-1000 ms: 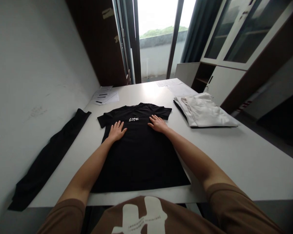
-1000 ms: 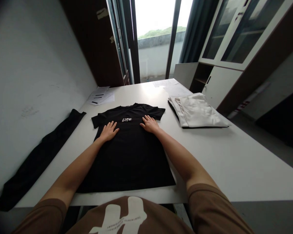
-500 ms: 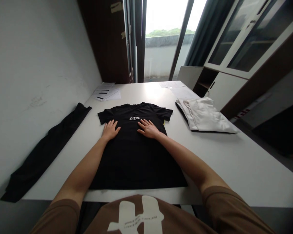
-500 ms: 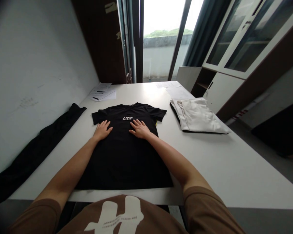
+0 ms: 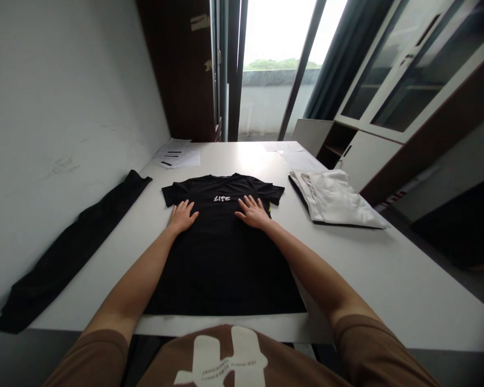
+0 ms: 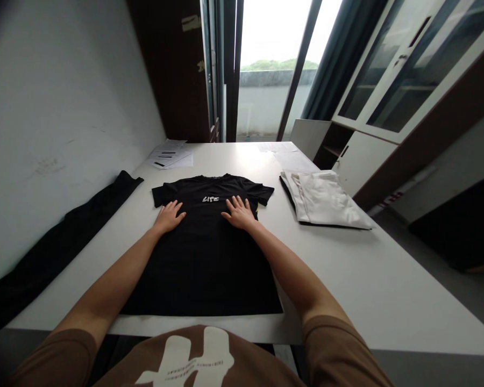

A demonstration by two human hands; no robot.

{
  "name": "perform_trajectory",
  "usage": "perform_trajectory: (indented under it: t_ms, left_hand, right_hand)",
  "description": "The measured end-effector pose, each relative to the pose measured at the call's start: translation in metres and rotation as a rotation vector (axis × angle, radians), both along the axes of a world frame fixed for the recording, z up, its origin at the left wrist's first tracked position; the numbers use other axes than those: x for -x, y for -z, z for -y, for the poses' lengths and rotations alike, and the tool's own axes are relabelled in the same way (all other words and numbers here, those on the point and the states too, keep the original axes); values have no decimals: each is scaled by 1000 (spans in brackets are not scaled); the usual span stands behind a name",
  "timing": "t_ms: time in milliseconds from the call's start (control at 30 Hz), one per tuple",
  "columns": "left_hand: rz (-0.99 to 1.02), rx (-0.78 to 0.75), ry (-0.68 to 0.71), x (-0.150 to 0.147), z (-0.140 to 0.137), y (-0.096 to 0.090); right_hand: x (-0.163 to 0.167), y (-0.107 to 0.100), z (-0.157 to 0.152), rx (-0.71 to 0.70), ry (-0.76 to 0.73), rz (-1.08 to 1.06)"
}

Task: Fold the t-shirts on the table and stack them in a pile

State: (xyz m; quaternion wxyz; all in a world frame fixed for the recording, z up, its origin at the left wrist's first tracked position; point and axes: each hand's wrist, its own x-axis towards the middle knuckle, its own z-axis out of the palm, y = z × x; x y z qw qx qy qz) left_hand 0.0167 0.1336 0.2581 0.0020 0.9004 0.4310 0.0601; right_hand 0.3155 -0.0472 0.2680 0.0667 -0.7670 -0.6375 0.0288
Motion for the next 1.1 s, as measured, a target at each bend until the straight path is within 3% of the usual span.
perform_trajectory:
  t_ms: [100, 167, 233, 433, 533, 633, 767, 867, 1100]
  left_hand:
    - [2, 3, 3, 0, 0, 0]
    - [0, 7, 4, 1, 0, -1]
    - [0, 6, 3, 1, 1, -1]
    - [0, 5, 2, 0, 1, -2]
    - [-5, 6, -1, 0, 2, -2]
    - [-2, 10, -6, 0, 2, -2]
    - [9, 15, -5, 0, 2, -2]
    - [16, 15, -1, 0, 2, -1]
    - [10, 15, -10, 1, 4, -6]
  right_hand:
    - [34, 1, -3, 4, -187, -29]
    - [41, 3, -7, 28, -231, -45]
    - [32, 5, -9, 45, -172, -53]
    - [-40, 5, -2, 37, 218, 5]
    - [-46, 2, 4, -1, 270, 39]
    - [-15, 0, 5, -42, 137, 46]
    - [39, 1, 0, -57, -236, -10]
    - [48, 4, -4, -49, -342, -32]
    - [-21, 7, -6, -2, 25, -6]
